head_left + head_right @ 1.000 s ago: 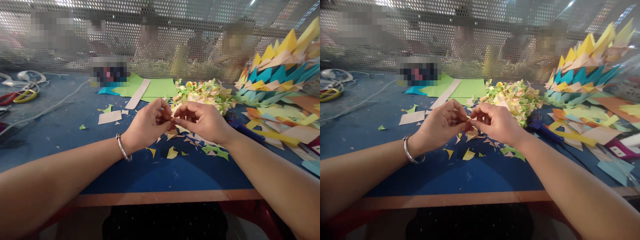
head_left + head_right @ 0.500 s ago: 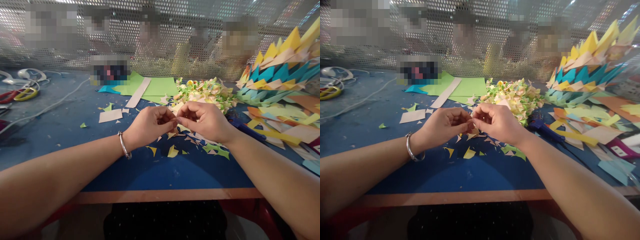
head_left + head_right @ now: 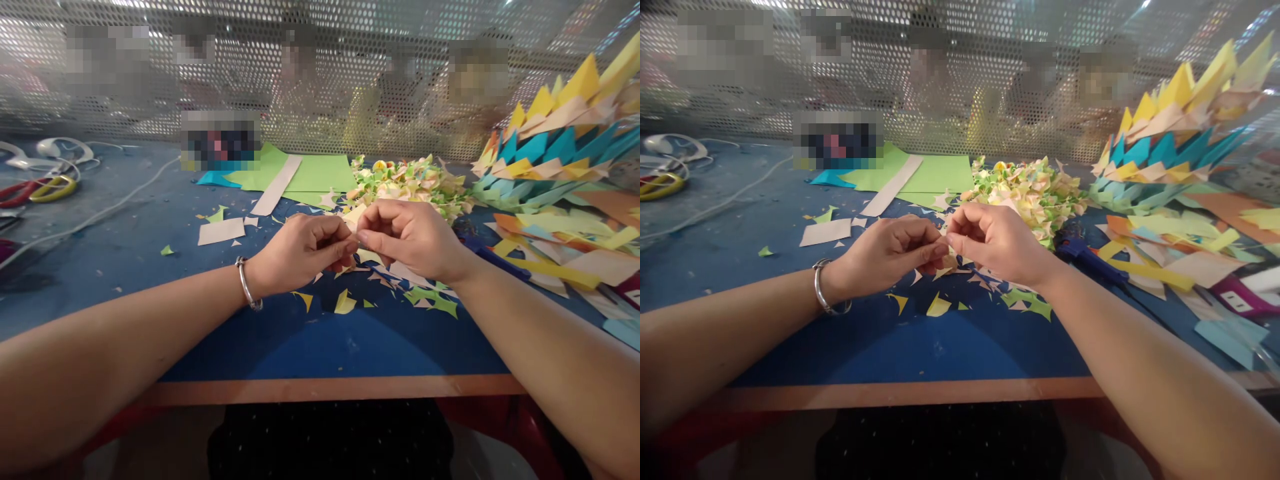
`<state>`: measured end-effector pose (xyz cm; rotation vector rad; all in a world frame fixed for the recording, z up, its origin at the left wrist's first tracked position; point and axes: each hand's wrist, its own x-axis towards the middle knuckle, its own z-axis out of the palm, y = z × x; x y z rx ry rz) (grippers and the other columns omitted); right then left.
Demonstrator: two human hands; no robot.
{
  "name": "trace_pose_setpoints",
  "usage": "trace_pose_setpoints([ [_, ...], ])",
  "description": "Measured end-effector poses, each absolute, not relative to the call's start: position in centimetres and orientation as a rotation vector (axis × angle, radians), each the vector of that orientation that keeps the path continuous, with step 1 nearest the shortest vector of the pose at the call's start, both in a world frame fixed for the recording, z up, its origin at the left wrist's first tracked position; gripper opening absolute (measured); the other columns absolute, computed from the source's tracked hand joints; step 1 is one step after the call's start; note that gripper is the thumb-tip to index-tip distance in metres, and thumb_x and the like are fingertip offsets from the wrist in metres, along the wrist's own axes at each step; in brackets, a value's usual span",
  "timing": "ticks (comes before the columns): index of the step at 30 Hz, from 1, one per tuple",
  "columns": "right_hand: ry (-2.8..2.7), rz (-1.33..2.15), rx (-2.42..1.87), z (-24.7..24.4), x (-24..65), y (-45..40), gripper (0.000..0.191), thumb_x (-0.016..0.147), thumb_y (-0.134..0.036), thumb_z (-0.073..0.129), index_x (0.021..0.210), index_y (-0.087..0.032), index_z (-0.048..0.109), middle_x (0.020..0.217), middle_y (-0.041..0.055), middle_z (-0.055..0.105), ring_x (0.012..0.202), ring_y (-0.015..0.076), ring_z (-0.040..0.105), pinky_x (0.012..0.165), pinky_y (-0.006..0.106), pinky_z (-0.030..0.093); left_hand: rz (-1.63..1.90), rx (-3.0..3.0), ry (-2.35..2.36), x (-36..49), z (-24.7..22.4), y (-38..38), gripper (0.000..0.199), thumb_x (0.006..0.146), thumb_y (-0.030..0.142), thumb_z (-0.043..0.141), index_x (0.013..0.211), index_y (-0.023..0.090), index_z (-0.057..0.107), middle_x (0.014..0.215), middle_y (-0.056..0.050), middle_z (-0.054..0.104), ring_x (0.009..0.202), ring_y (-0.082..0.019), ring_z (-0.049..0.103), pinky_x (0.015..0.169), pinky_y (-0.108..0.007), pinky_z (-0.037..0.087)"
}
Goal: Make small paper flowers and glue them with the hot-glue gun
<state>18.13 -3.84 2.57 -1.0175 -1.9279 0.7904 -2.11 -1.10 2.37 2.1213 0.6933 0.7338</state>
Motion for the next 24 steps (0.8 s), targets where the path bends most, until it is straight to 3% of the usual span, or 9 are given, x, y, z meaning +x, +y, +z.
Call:
trace_pose_setpoints([
  [5,-1.964,0.868,-0.99,2.5,18.4,-3.7,0.014,0.089,-0.025,0.065,0.081,-0.016,0.059,0.067,-0.0032,0.053,0.05,0.0048,0.048,0.042,0.019,0.041,0.584,2.183,0.645,-2.5,2.7,-1.0,0.026,0.095,0.029,0.051,0.076,0.015,0.06,0.072,-0.004,0.069,0.06,-0.008,0.064,0.056,-0.018,0.05],
  [11,-1.905,0.778,-1.018,2.4,18.6,-3.4,0.017,0.085,-0.025,0.068,0.077,-0.016,0.056,0.066,-0.0034,0.052,0.05,0.0046,0.046,0.042,0.018,0.039,0.355,2.444,0.808,-2.7,3.1,-2.2,0.033,0.078,0.045,0.073,0.085,0.016,0.058,0.074,0.0,0.066,0.057,-0.01,0.056,0.052,-0.022,0.041],
  [18,-1.972,0.767,-1.046,2.2,18.6,-3.5,0.013,0.086,-0.024,0.066,0.079,-0.017,0.057,0.07,-0.0022,0.055,0.058,0.0074,0.051,0.053,0.022,0.045,0.132,2.422,0.89,-2.8,3.6,-3.0,0.025,0.078,0.028,0.065,0.098,0.016,0.061,0.077,0.001,0.067,0.06,-0.012,0.057,0.055,-0.024,0.041],
  [24,-2.048,0.725,-1.031,2.4,18.4,-3.8,0.008,0.084,-0.017,0.064,0.079,-0.017,0.058,0.068,-0.003,0.055,0.057,0.0065,0.05,0.053,0.022,0.041,0.251,2.365,0.919,-3.1,3.9,-2.3,0.019,0.073,0.015,0.06,0.091,0.017,0.058,0.078,0.0,0.063,0.064,-0.011,0.056,0.058,-0.023,0.043],
])
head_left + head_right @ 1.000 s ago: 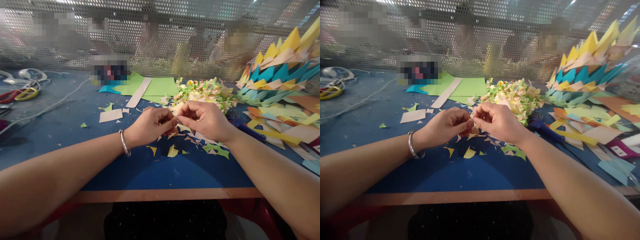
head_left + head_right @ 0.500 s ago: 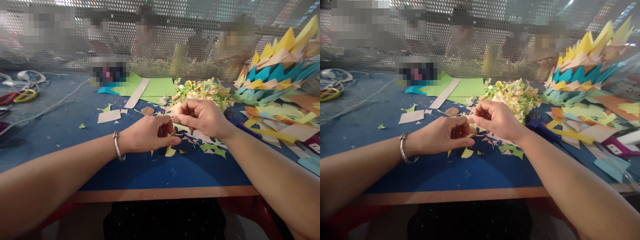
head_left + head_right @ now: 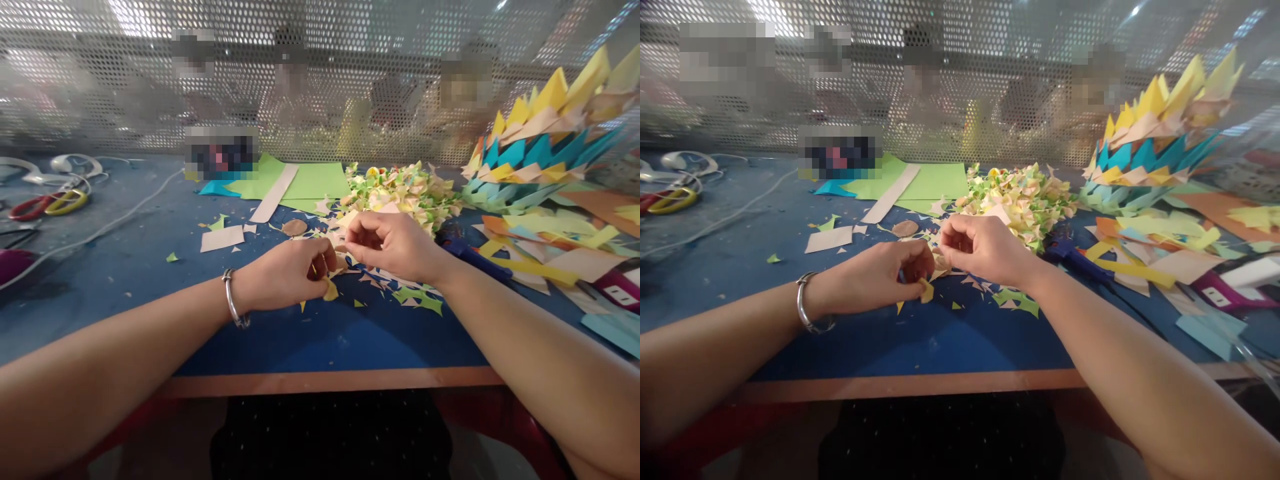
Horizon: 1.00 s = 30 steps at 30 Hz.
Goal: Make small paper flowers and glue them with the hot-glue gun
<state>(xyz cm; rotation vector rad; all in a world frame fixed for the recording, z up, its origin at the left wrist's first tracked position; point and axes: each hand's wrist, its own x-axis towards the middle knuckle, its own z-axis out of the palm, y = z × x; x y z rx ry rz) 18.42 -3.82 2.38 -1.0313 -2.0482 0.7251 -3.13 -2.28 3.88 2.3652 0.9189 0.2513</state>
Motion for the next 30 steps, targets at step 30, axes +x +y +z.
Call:
trace_pose_setpoints([
  [30,-2.295,0.306,-0.917,2.2,17.5,-4.4,0.006,0.086,-0.016,0.056,0.082,-0.019,0.057,0.073,-0.001,0.057,0.058,0.0082,0.05,0.056,0.023,0.042,0.396,2.32,0.956,-3.2,3.4,-0.6,0.011,0.074,0.019,0.052,0.067,0.018,0.061,0.059,0.001,0.058,0.055,-0.01,0.05,0.052,-0.023,0.037],
])
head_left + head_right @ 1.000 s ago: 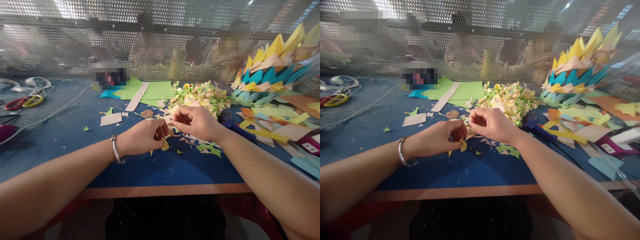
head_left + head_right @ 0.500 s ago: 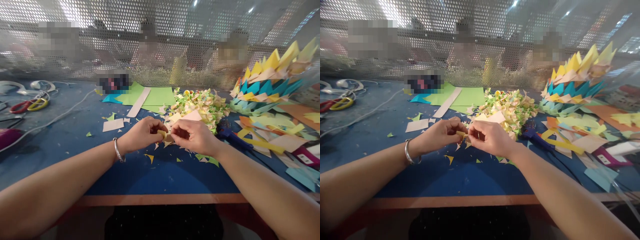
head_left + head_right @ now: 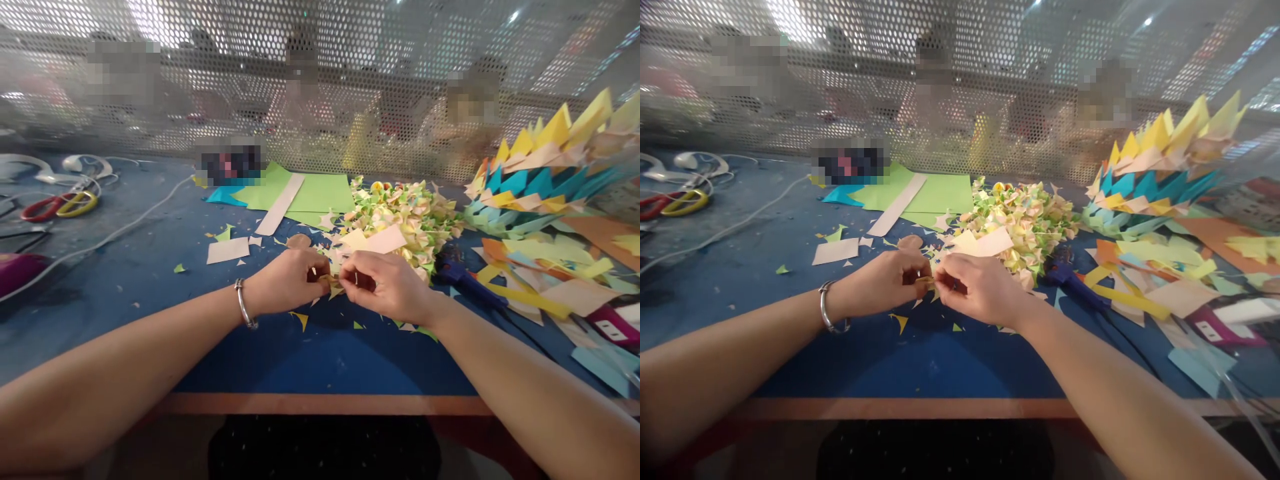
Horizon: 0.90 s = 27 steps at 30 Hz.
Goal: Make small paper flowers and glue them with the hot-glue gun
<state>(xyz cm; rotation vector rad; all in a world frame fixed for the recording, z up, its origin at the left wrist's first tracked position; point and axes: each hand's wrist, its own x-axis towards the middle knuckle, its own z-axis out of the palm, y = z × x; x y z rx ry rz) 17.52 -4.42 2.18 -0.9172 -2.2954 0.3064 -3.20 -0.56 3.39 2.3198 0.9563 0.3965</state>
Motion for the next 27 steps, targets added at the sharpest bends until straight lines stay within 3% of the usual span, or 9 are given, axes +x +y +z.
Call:
trace_pose_setpoints([
  [5,-2.327,0.243,-0.89,1.89,17.48,-4.3,0.005,0.085,-0.015,0.058,0.083,-0.019,0.056,0.074,-0.0009,0.057,0.059,0.0088,0.05,0.056,0.024,0.04,0.284,2.146,0.891,-3.46,3.79,-0.52,0.009,0.075,0.023,0.054,0.072,0.017,0.06,0.061,0.001,0.064,0.055,-0.01,0.057,0.05,-0.02,0.039],
  [9,-2.32,0.197,-0.867,1.94,17.32,-4.36,0.006,0.086,-0.014,0.057,0.084,-0.019,0.057,0.072,-0.0009,0.058,0.058,0.0089,0.05,0.056,0.024,0.041,0.246,2.037,0.898,-3.58,4.2,-0.47,0.011,0.074,0.024,0.052,0.068,0.018,0.06,0.057,0.002,0.061,0.05,-0.009,0.054,0.049,-0.019,0.04],
  [12,-2.303,0.17,-0.844,2.1,17.14,-4.44,0.007,0.088,-0.013,0.055,0.084,-0.019,0.057,0.072,-0.0005,0.059,0.057,0.0091,0.051,0.056,0.024,0.042,0.283,1.884,0.881,-3.54,4.27,-0.56,0.008,0.073,0.02,0.053,0.078,0.018,0.059,0.058,0.003,0.06,0.049,-0.007,0.052,0.047,-0.018,0.039],
  [15,-2.288,0.149,-0.83,2.17,17.06,-4.41,0.007,0.088,-0.013,0.055,0.085,-0.019,0.057,0.072,-0.0003,0.06,0.056,0.0089,0.052,0.055,0.023,0.042,0.341,1.666,0.859,-3.5,4.2,-0.65,0.025,0.072,0.016,0.058,0.096,0.02,0.05,0.056,0.007,0.058,0.044,-0.006,0.047,0.044,-0.018,0.036],
  [17,-2.284,0.13,-0.832,2.17,17.05,-4.36,0.007,0.088,-0.012,0.056,0.085,-0.018,0.058,0.072,-0.0001,0.06,0.055,0.0082,0.052,0.054,0.023,0.042,0.341,1.551,0.848,-3.5,4.14,-0.6,0.029,0.072,0.014,0.06,0.096,0.021,0.045,0.056,0.008,0.058,0.042,-0.005,0.046,0.041,-0.017,0.033],
  [21,-2.289,0.118,-0.852,2.17,17.08,-4.37,0.007,0.089,-0.013,0.055,0.085,-0.018,0.058,0.073,0.0005,0.062,0.054,0.0082,0.052,0.054,0.023,0.042,0.324,1.462,0.787,-3.56,3.99,-0.19,0.015,0.076,0.015,0.063,0.085,0.017,0.052,0.066,0.003,0.064,0.05,-0.005,0.054,0.042,-0.015,0.035],
  [27,-2.276,0.16,-0.873,2.04,17.27,-4.33,0.007,0.09,-0.017,0.055,0.084,-0.019,0.057,0.073,0.001,0.064,0.052,0.0081,0.052,0.052,0.024,0.043,0.392,1.39,0.764,-3.68,3.85,0.22,0.007,0.078,0.018,0.068,0.083,0.013,0.067,0.075,-0.001,0.069,0.064,-0.008,0.065,0.056,-0.016,0.048],
])
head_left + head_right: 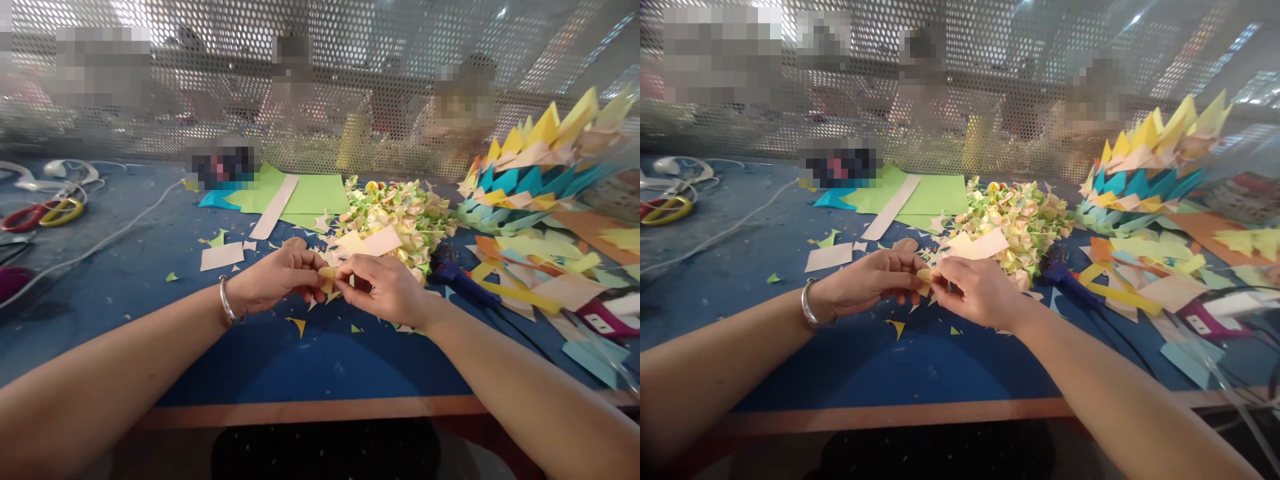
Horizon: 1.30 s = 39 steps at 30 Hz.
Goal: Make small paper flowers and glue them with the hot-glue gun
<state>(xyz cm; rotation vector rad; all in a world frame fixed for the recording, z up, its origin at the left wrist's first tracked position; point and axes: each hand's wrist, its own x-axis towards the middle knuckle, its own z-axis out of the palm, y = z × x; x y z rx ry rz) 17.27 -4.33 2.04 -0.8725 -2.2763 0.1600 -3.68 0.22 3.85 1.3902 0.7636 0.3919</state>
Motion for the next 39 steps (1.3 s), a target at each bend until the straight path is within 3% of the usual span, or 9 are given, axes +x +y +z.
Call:
trace_pose_setpoints([
  [7,-2.256,0.193,-0.888,1.8,17.5,-4.2,0.004,0.09,-0.017,0.057,0.088,-0.019,0.06,0.076,0.0012,0.065,0.054,0.0081,0.053,0.053,0.024,0.043,0.435,1.193,0.722,-3.6,3.7,-0.1,0.008,0.082,0.012,0.065,0.083,0.013,0.073,0.079,-0.003,0.075,0.074,-0.012,0.072,0.076,-0.023,0.057],
  [29,-2.202,0.331,-0.909,1.8,17.5,-4.0,0.005,0.091,-0.022,0.061,0.093,-0.017,0.062,0.08,0.0014,0.067,0.058,0.0075,0.057,0.053,0.021,0.046,0.552,1.339,0.747,-3.3,3.3,-0.2,0.009,0.087,0.018,0.066,0.086,0.012,0.073,0.073,-0.002,0.075,0.068,-0.011,0.071,0.065,-0.019,0.055],
  [39,-2.125,0.552,-1.037,2.1,17.6,-4.3,0.014,0.09,-0.03,0.064,0.098,-0.018,0.064,0.074,-0.0013,0.065,0.054,0.007,0.056,0.05,0.02,0.046,0.636,1.503,0.797,-2.8,2.7,-0.4,0.012,0.087,0.024,0.067,0.081,0.013,0.065,0.069,-0.001,0.067,0.064,-0.01,0.067,0.064,-0.02,0.056],
])
